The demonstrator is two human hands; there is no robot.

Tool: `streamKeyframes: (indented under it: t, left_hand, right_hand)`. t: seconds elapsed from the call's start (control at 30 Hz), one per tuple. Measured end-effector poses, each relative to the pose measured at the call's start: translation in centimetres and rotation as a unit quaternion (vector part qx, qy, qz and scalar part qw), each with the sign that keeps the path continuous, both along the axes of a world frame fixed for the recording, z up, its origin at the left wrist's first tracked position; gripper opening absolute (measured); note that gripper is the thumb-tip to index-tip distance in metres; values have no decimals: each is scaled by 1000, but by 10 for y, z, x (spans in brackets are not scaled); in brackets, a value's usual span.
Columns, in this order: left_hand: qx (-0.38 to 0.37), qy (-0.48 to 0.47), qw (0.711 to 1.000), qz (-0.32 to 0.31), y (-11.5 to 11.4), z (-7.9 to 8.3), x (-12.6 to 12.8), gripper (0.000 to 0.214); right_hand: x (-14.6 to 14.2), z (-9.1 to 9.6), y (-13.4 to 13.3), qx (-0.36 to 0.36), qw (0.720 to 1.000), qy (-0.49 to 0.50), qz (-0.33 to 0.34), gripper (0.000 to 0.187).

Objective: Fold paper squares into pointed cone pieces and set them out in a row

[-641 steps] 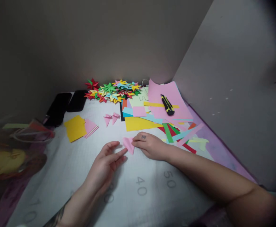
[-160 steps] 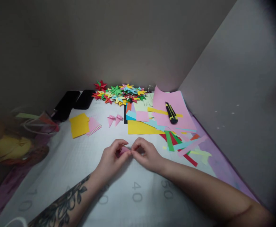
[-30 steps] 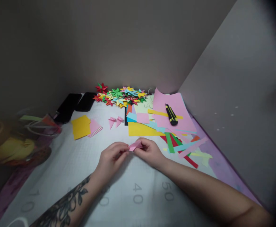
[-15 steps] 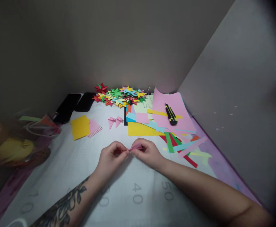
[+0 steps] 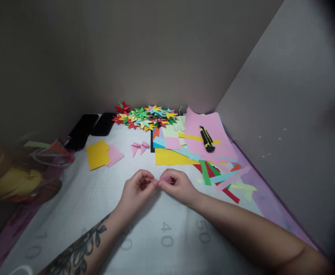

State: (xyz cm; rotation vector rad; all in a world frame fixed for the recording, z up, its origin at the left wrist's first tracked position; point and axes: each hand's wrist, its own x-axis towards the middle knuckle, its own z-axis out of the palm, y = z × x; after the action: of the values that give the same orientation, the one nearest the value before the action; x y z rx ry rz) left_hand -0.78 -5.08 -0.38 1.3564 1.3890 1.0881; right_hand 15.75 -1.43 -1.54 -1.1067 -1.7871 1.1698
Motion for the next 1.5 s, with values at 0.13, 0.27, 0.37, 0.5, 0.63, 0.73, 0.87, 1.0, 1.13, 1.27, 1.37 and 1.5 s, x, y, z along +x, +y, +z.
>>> streamKeyframes:
  t: [0.13,0.27,0.37,0.5,0.63,0.73,0.87,1.0,1.13,1.27,1.37,1.5]
  left_hand:
    - [15,16,1000,-2,-1,0,1,8]
    - [23,22,999,-10,-1,-3,1,7]
    - [23,25,999,-23,-1,-2,2,6]
    - [14,20,999,-40,-2,2,3,5]
    - [-14,-1,1000,-23,0,2,2,7]
    - [-26,-22,999,2,3,0,-1,9]
    - [-40,-62,996,51,5,3,-2,17]
    - [-34,-96,991,86,4,4,1,23]
    - [-33,-90,994,51,1,-3,5,24]
    - [-31,-45,998,-2,-1,-10,4,23]
    - [-29,-28,999,-18,-2,-10,3,21]
    - [-25,-32,999,1,-1,-7,6,21]
  right_hand:
    - [1,1,-1,4,1000,4,7,6]
    - [1,2,-1,-13,1000,19,9,7]
    - [0,3,-2,-38,999,23,1,3]
    - [-1,3,-2,-69,997,43,-12,5]
    - [2,-3,6,-117,985,123,-45,5]
    - [6,-11,15,-138,969,184,-95,4]
    - [5,-10,17,-129,961,220,-107,8]
    - [-1,-1,7,-76,989,123,21,14]
    - [-2,3,4,-23,999,36,14,15]
    - [0,0,7,-41,997,66,-13,11]
    - [0,-2,8,-59,993,100,-23,8]
    - [0,-5,9,-67,990,125,8,11]
